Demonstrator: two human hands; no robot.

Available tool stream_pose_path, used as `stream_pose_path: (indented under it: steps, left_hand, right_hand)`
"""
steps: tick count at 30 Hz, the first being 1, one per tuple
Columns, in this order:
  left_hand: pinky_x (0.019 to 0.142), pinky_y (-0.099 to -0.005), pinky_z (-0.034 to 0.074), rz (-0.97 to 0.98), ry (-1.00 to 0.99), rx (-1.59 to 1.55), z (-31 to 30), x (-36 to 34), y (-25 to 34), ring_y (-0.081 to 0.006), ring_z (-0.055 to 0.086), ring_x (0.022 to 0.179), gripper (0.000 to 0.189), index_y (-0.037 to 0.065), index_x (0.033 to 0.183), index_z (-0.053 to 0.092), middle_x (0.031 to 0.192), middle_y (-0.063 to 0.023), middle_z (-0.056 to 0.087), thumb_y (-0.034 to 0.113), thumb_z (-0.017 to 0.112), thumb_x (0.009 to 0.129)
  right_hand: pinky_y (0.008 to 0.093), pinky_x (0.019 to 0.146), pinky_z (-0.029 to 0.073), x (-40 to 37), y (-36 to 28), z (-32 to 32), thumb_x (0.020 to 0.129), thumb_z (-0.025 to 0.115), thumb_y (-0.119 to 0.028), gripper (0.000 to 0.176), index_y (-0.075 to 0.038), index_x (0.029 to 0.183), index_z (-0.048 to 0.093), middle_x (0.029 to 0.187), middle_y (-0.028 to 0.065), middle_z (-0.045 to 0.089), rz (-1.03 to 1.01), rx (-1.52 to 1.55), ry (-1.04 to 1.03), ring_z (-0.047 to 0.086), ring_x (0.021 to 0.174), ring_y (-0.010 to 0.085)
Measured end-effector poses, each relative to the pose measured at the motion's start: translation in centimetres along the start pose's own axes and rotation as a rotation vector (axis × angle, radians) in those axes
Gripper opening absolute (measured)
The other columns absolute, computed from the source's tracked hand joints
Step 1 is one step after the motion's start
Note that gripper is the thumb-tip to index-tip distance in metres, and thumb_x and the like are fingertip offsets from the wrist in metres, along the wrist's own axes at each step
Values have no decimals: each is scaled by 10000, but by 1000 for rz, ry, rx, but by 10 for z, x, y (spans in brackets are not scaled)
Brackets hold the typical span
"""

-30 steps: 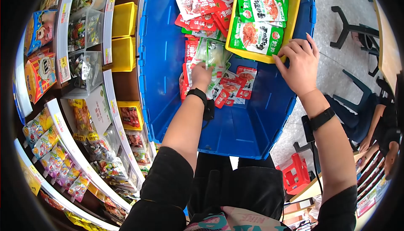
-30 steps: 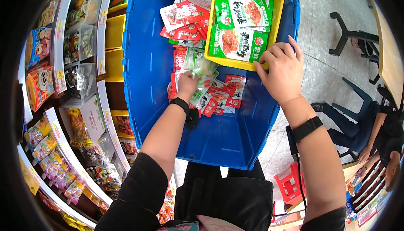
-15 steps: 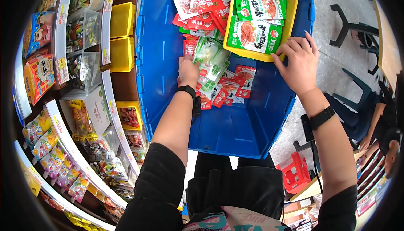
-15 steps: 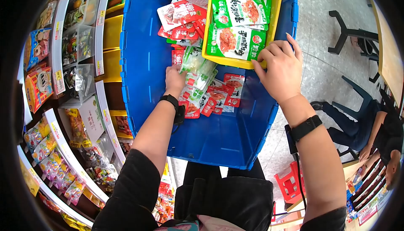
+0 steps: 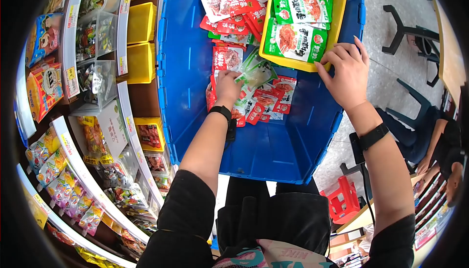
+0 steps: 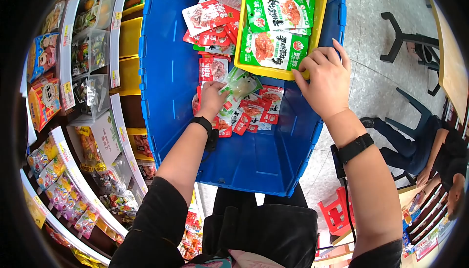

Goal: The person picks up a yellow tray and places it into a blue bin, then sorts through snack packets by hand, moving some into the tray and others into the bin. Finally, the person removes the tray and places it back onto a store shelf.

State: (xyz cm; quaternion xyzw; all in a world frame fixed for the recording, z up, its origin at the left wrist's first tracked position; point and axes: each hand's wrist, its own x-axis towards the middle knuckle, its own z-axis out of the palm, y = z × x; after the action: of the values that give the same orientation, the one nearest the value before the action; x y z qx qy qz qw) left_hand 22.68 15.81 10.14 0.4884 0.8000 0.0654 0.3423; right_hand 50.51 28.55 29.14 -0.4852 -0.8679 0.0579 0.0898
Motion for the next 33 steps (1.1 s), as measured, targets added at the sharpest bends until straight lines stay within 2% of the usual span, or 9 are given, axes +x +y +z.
stream_pose_path:
  steps: [4, 7, 10, 13, 17, 22, 25, 27, 33]
  left_hand:
    - [964, -393, 477, -147, -86, -42, 0, 4, 9, -321, 601, 1094, 285, 123, 1066, 732, 1166, -157, 604, 199, 775, 794]
    - [930, -403, 493, -124, -154, -87, -1, 10, -1, -334, 619, 1056, 270, 112, 1054, 735, 1124, -171, 621, 183, 775, 796]
    - [887, -408, 512, 23, -58, -80, -21, -2, 3, -350, 645, 986, 321, 91, 1084, 708, 1053, -186, 649, 170, 790, 784]
    - [857, -404, 521, -160, -137, -202, -33, -12, 4, -346, 669, 953, 560, -11, 1156, 573, 1010, -201, 682, 213, 855, 727]
    - [891, -387, 517, -222, -352, -20, -21, -13, -23, -343, 663, 1021, 634, -22, 1211, 543, 1095, -220, 676, 253, 861, 736]
    - [908, -396, 515, -285, -317, -71, -9, -11, -27, -347, 654, 1064, 567, -46, 1140, 604, 1113, -242, 670, 270, 855, 742]
    - [907, -407, 517, -357, -508, 180, -15, 0, -22, -366, 652, 1053, 532, -71, 1088, 634, 1107, -245, 672, 297, 836, 761]
    - [896, -420, 518, -206, -566, 323, -16, 0, -20, -385, 653, 1030, 490, -68, 1061, 662, 1091, -254, 672, 299, 815, 774]
    - [854, -422, 511, -187, -335, -15, -57, -32, -1, -382, 659, 1002, 324, -18, 1009, 602, 1077, -253, 672, 176, 760, 804]
  right_hand:
    - [437, 1137, 307, 0, 0, -1, 774, 748, -230, 145, -135, 717, 654, 849, -3, 645, 2, 3, -2, 586, 1008, 184]
    - [435, 1137, 306, 0, 0, -1, 775, 747, -231, 147, -134, 716, 654, 852, -3, 646, 8, 0, -9, 586, 1009, 184]
    - [434, 1137, 306, 0, 0, -2, 775, 746, -233, 146, -135, 718, 654, 858, -1, 647, 13, 4, -7, 585, 1012, 183]
    - [435, 1137, 307, 0, 0, -1, 776, 743, -236, 145, -135, 720, 655, 865, 2, 647, 23, 18, -5, 584, 1014, 183]
    - [435, 1140, 306, -1, 1, 0, 775, 742, -237, 144, -135, 721, 656, 868, 3, 646, 16, 9, -12, 583, 1014, 182]
    - [434, 1147, 300, -2, 2, 1, 769, 742, -239, 142, -136, 719, 657, 868, 1, 645, 7, 25, 6, 583, 1012, 182]
    - [432, 1136, 308, -1, 1, -1, 780, 750, -223, 140, -137, 737, 649, 856, -10, 646, 14, 26, -4, 592, 1023, 177]
    - [433, 1136, 308, -1, 2, 0, 778, 750, -224, 140, -137, 737, 648, 857, -8, 645, 11, 29, 5, 591, 1021, 178]
    - [430, 1141, 305, -4, 4, 4, 768, 735, -237, 139, -131, 721, 658, 855, 18, 638, 4, 65, 25, 578, 989, 198]
